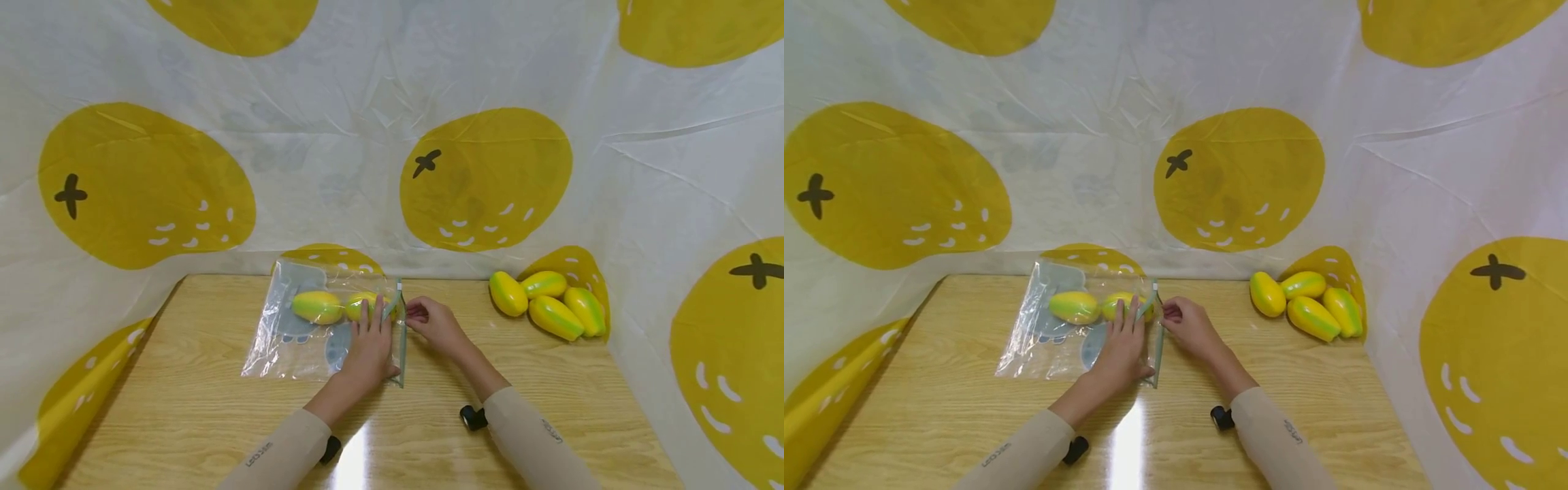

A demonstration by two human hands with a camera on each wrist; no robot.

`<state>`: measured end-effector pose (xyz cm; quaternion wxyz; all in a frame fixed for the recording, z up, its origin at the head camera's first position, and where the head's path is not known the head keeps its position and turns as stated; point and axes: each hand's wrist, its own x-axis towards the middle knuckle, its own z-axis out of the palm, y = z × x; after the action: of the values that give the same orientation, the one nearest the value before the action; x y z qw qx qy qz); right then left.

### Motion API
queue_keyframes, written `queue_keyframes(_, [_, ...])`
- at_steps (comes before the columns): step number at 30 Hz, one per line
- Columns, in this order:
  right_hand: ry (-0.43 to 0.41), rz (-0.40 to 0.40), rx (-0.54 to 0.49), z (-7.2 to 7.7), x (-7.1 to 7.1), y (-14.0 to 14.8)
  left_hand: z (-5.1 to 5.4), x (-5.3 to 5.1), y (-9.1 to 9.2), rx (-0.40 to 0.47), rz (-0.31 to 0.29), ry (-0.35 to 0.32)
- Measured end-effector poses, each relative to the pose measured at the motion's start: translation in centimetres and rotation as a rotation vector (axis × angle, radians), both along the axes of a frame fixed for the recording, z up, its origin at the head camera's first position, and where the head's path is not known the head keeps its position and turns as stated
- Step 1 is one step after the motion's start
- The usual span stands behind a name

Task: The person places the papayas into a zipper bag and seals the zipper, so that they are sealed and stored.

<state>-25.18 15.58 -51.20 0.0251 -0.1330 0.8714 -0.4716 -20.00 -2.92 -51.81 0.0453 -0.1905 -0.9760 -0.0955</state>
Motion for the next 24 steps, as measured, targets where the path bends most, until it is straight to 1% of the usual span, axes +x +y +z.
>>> queue_keyframes(7, [0.021,0.000,0.013,1.3,1.3,3.5,0.0,0.0,0.0,0.023,0.002,-0.021])
queue_keyframes(10, [0.051,-0.015,0.036,1.8,1.9,5.3,-0.3,0.0,-0.1,0.039,-0.005,-0.017])
queue_keyframes(12, [0.082,-0.034,0.073,2.2,2.3,6.6,-0.4,-0.1,0.0,0.042,-0.010,-0.011])
queue_keyframes(17, [0.143,-0.125,0.147,3.2,2.6,9.9,-0.2,0.0,0.0,0.024,-0.011,-0.006])
queue_keyframes(21, [0.200,-0.205,0.211,3.5,2.0,12.4,-0.1,0.0,-0.1,0.021,-0.005,-0.011])
queue_keyframes(24, [0.227,-0.255,0.263,3.5,1.5,14.1,-0.2,0.0,-0.1,0.026,-0.007,-0.007])
